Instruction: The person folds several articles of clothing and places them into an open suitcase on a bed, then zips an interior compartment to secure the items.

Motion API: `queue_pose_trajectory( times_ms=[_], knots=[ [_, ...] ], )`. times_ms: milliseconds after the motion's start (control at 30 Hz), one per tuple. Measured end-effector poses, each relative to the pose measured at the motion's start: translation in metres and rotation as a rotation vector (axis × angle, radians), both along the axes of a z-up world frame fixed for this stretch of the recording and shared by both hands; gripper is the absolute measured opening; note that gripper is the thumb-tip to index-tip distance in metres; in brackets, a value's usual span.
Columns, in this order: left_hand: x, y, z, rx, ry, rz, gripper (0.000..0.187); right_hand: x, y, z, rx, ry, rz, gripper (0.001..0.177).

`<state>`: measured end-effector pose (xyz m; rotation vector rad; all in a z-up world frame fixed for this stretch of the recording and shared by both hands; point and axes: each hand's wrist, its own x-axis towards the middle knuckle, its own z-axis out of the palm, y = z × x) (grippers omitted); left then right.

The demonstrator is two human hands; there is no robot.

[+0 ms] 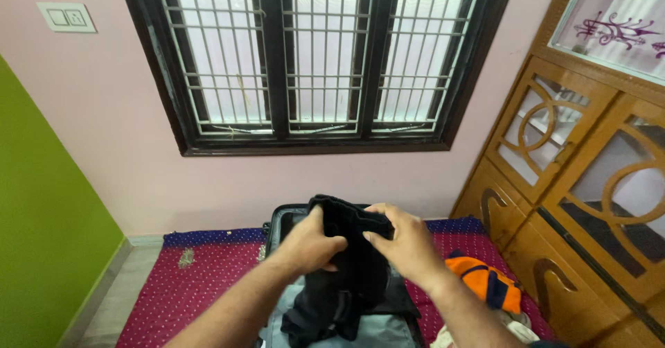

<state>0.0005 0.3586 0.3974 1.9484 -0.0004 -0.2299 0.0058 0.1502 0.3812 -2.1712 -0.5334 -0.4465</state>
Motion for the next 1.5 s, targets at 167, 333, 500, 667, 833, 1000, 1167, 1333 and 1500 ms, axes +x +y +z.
queue_pose_trajectory(
  times_ms=[167,333,500,667,833,1000,1167,1333,1500],
  knots=[
    [0.001,-0.013,0.003,-0.337,0.078,0.054,0.067,-0.016,0.025,-0.002,0.053,-0.057,0.015,0.043],
    [-0.004,-0.014,0.010,-0.298,0.049,0.172,0.081,-0.021,0.018,-0.011,0.222,0.180,0.317,0.073],
    [0.002,-0.015,0.007,-0.313,-0.095,0.181,0.076,-0.012,0.012,-0.037,0.462,0.157,0.425,0.064],
    [0.012,-0.014,0.031,-0.421,-0.189,0.233,0.066,-0.001,0.003,-0.057,0.242,-0.111,0.270,0.027],
    [0.025,-0.019,0.093,-0.532,-0.367,0.166,0.059,0.003,0.006,-0.070,-0.118,-0.167,0.250,0.019],
    [0.026,-0.024,0.155,-0.657,-0.467,0.056,0.055,0.022,0.011,-0.096,-0.230,0.083,0.171,0.027],
    [0.033,-0.023,0.192,-0.587,-0.569,-0.004,0.058,0.052,0.010,-0.126,-0.244,0.057,0.028,0.028],
    [0.053,0.001,0.212,-0.599,-0.699,0.013,0.053,0.090,-0.013,-0.123,-0.355,0.241,-0.376,0.024],
    [0.064,0.012,0.212,-0.636,-0.694,0.029,0.078,0.077,-0.021,-0.128,-0.183,0.060,-0.367,0.022]
  ],
)
